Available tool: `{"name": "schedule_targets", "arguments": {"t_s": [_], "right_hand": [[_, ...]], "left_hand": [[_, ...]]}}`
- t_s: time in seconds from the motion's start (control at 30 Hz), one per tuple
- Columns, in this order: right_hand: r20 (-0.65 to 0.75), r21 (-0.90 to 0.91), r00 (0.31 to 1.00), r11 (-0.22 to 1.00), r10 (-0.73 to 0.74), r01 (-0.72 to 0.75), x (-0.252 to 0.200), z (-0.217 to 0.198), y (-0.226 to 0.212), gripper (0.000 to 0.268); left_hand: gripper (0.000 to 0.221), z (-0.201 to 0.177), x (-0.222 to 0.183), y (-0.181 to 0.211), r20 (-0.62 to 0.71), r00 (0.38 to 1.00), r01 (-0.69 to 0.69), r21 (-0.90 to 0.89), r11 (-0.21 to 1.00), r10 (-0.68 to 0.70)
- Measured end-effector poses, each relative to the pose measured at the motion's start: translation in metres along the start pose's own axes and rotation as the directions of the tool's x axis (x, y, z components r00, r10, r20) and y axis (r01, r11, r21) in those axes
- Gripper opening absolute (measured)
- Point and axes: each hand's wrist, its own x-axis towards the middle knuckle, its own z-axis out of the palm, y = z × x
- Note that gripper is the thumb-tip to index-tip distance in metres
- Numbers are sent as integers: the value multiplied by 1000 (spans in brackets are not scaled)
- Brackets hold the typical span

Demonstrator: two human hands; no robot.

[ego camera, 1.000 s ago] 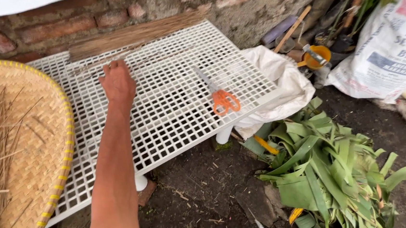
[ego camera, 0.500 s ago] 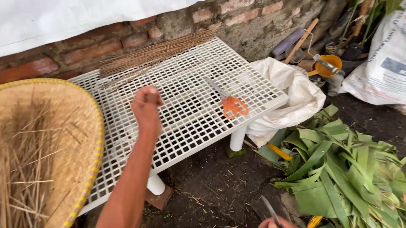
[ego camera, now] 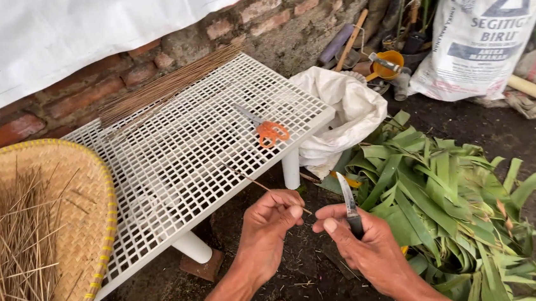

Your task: Stripping the leafy part from palm leaf midribs using a small knife to prepare them for broom making.

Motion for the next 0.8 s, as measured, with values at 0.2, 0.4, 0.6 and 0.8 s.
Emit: {"name": "schedule_targets", "arguments": {"t_s": [0.2, 0.4, 0.6, 0.8], "right_hand": [[-11, -52, 997, 996, -70, 69, -13, -15, 12, 17], [-60, -57, 996, 996, -67, 63, -12, -17, 21, 19], [-76, 40, 996, 998, 40, -37, -1, -15, 34, 18], [-82, 27, 990, 993, 117, -115, 0, -9, 33, 19]], "left_hand": [[12, 23, -16, -3, 96, 995, 13, 111, 994, -24], [9, 24, -16, 15, 38, 991, -130, 358, 925, 125], [11, 9, -13, 38, -37, 958, -266, 247, 932, 283], [12, 2, -20, 54, -20, 932, -345, 247, 906, 361]]}}
